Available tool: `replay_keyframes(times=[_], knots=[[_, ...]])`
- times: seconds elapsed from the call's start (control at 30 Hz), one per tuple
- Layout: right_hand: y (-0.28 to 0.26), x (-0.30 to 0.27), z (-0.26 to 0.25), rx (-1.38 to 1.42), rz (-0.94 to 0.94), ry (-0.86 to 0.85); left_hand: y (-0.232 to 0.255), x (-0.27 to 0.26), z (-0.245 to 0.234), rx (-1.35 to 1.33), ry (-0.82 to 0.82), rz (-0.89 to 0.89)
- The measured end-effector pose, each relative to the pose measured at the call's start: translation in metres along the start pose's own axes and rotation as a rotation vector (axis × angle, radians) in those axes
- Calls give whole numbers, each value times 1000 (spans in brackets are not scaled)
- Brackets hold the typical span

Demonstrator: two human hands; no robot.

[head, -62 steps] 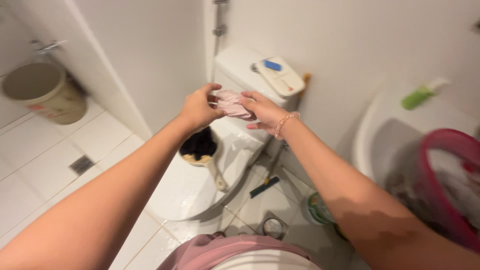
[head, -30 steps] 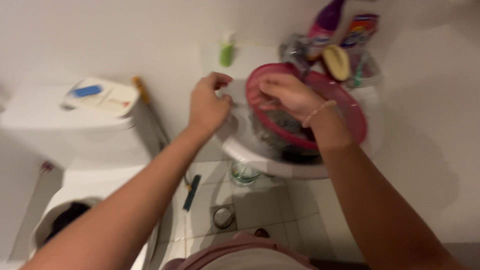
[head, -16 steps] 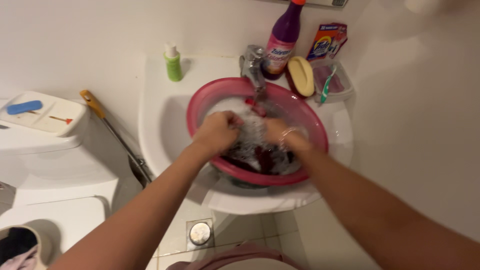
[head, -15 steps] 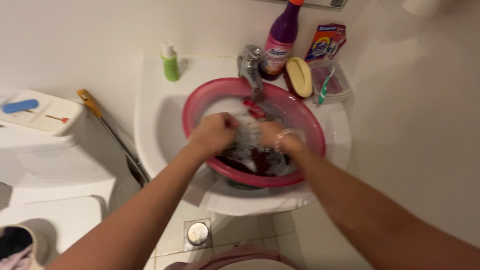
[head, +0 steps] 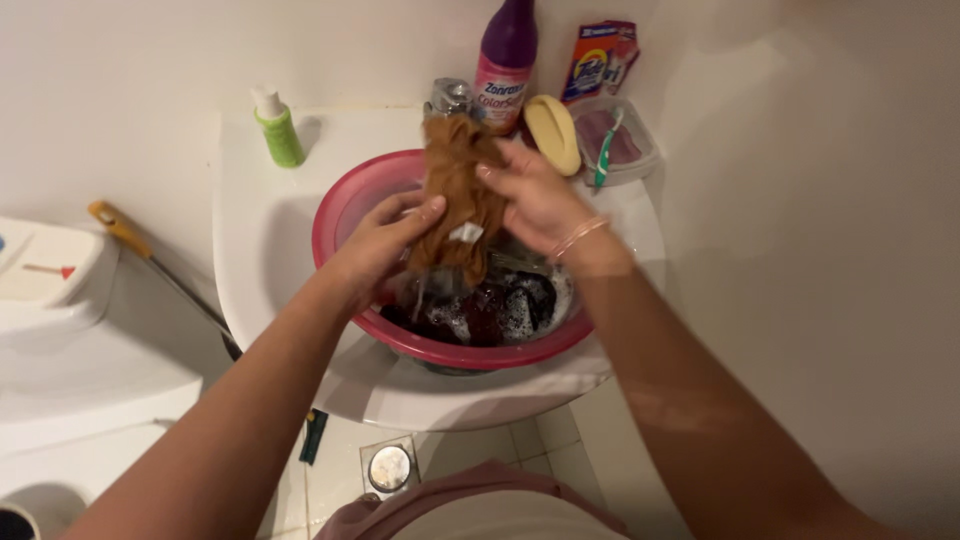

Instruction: The person hand washes several garments in a pink basin placed on a toilet tank. They scrub, rinse, and wring out each item one by one, including a beige cloth, a black garment, a light pink piece, a brown item, a red cloth, and a dark maroon garment, then place them into a white bucket.

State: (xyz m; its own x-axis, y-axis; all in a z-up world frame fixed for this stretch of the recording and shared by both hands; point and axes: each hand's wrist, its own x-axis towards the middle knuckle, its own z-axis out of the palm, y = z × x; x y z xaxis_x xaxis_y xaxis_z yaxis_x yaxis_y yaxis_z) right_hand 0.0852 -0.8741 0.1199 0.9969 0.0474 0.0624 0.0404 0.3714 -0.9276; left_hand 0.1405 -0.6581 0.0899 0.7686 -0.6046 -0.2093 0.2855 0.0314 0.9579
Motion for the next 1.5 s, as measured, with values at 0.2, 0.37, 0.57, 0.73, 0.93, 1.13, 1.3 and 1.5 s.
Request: replay_keyframes(times=[0.2, 0.37, 0.57, 0.73, 0.93, 1.13, 1.3, 1.5], knots=[[-41, -18, 4, -239, -52, 49, 17, 7, 6, -114, -161, 214], [-35, -24, 11, -658, -151, 291, 52, 5, -14, 564, 223, 415], [-14, -32, 17, -1014, -196, 692, 78, 0, -21, 472, 140, 415], [-10, -38, 21, -309, -199, 601, 78, 11, -50, 133, -15, 281], [-21, -55, 10, 232, -333, 453, 66, 17, -93, 186, -74, 214], [-25, -58, 22, -495, -389, 589, 54, 12, -102, 275, -16, 147], [-49, -54, 42, -1001, -386, 611, 47, 8, -111, 631, 162, 214], [-46, -21, 53, -1051, -783, 401, 36, 18, -45, 660, 65, 530]])
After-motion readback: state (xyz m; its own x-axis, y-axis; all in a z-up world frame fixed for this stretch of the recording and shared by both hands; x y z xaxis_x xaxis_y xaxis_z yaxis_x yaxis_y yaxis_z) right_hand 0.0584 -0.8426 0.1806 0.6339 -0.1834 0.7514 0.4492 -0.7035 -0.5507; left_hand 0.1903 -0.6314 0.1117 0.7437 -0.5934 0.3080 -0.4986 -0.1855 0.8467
